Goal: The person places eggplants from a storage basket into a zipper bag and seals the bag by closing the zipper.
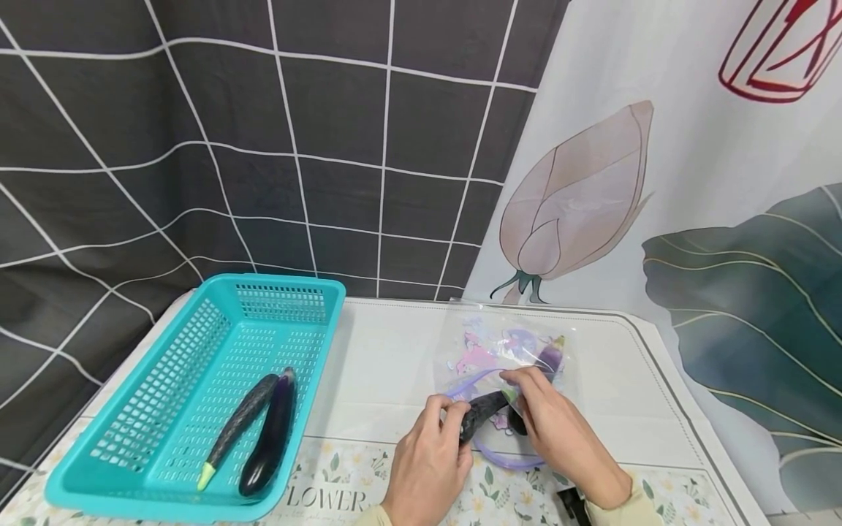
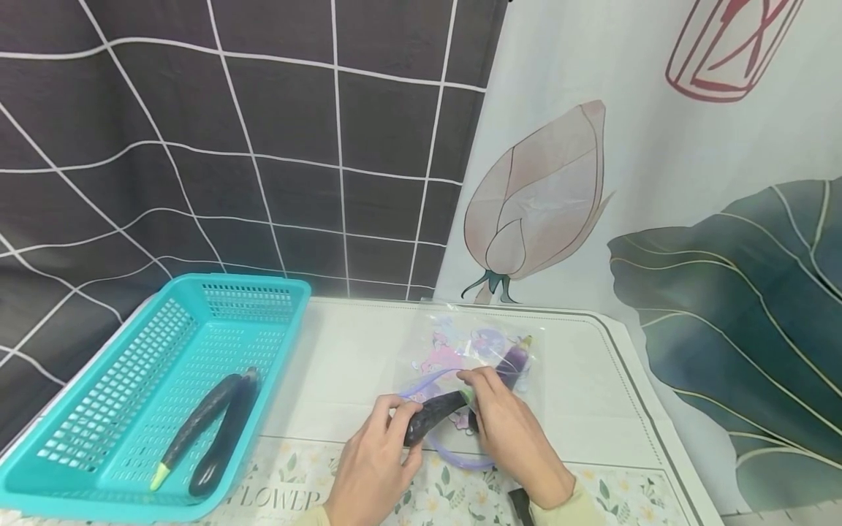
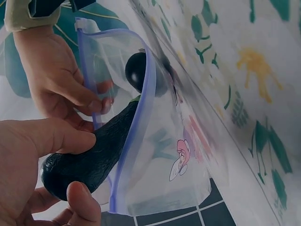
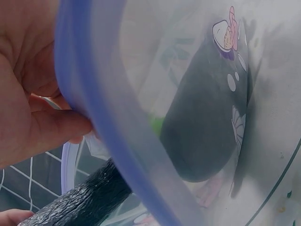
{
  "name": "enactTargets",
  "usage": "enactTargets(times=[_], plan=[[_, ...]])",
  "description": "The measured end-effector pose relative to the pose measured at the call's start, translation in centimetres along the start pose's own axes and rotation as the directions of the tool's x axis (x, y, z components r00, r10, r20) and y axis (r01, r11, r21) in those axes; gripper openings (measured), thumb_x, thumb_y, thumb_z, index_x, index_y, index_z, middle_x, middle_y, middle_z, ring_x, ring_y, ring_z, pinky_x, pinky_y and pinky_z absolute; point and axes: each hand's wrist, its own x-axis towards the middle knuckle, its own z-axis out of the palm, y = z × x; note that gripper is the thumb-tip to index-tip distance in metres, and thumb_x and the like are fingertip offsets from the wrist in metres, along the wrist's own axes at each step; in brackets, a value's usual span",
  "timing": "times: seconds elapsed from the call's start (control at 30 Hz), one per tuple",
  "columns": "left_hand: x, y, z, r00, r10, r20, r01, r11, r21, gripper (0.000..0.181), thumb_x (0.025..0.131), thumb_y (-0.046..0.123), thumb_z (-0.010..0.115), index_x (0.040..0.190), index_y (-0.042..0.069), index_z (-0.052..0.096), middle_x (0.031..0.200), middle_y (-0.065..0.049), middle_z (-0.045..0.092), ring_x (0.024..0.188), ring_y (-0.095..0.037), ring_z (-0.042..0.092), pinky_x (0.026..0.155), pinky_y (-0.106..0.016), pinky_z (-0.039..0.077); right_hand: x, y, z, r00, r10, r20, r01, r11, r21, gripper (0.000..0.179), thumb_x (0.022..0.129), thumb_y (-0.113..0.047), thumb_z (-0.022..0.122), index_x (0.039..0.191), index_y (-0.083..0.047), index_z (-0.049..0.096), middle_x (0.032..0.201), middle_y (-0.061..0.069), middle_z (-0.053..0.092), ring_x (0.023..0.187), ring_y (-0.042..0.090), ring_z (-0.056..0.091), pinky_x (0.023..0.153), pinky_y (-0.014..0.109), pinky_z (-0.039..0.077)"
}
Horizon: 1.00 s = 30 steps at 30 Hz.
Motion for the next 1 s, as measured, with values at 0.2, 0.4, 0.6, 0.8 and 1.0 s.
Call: enactTargets(times=[0.2, 0.4, 0.6, 0.8, 1.0], plan=[[0.1, 0.1, 0.6, 1.000, 0.004, -0.010, -0.004, 1.000, 0.007, 0.050, 0.068, 0.006, 0.085, 0.114, 0.006, 0.065, 0.108, -0.007, 0.056, 0.082, -0.016, 0.066, 0.058, -0.021, 0.055, 0.0, 0.0, 0.1, 1.000, -0.002, 0.000, 0.002, 1.000, -0.002, 0.041, 0.087, 0.010, 0.064, 0.126, -0.002, 0.058, 0.118, 0.005, 0.058, 0.097, 0.020, 0.066, 0.072, 0.034, 0.057], [0.2, 0.1, 1.2, 0.999, -0.002, -0.035, 0.003, 1.000, 0.011, 0.051, 0.067, 0.005, 0.084, 0.113, 0.006, 0.063, 0.108, -0.007, 0.057, 0.085, -0.016, 0.067, 0.061, -0.025, 0.057, 0.0, -0.1, 0.0, 1.000, 0.007, 0.003, -0.007, 1.000, 0.001, 0.041, 0.087, 0.010, 0.065, 0.126, -0.003, 0.058, 0.119, 0.006, 0.058, 0.094, 0.019, 0.066, 0.070, 0.032, 0.056], [0.3, 0.0, 1.4, 1.000, -0.007, -0.013, 0.007, 1.000, -0.006, 0.046, 0.067, 0.004, 0.087, 0.105, 0.009, 0.061, 0.108, -0.006, 0.056, 0.086, -0.017, 0.067, 0.061, -0.025, 0.057, 0.0, -0.1, 0.0, 1.000, 0.005, 0.004, -0.005, 1.000, -0.005, 0.042, 0.086, 0.010, 0.065, 0.126, -0.003, 0.058, 0.119, 0.007, 0.058, 0.092, 0.018, 0.065, 0.067, 0.031, 0.056], [0.3, 0.1, 1.4, 0.998, 0.002, 0.062, 0.000, 1.000, -0.024, 0.048, 0.068, 0.009, 0.092, 0.106, 0.012, 0.062, 0.111, -0.004, 0.057, 0.091, -0.018, 0.069, 0.067, -0.027, 0.059, 0.0, -0.1, 0.1, 1.000, -0.006, -0.005, 0.005, 1.000, -0.006, 0.041, 0.086, 0.010, 0.065, 0.125, -0.003, 0.059, 0.119, 0.007, 0.059, 0.094, 0.020, 0.066, 0.070, 0.033, 0.056], [0.3, 0.0, 1.7, 0.996, 0.026, 0.081, -0.022, 0.998, -0.053, 0.038, 0.077, 0.008, 0.083, 0.111, 0.010, 0.066, 0.112, -0.003, 0.059, 0.094, -0.014, 0.066, 0.073, -0.023, 0.057, 0.0, -0.1, 0.2, 1.000, -0.009, 0.009, 0.009, 1.000, 0.010, 0.042, 0.087, 0.011, 0.065, 0.125, -0.003, 0.058, 0.120, 0.007, 0.058, 0.092, 0.019, 0.065, 0.067, 0.030, 0.055]])
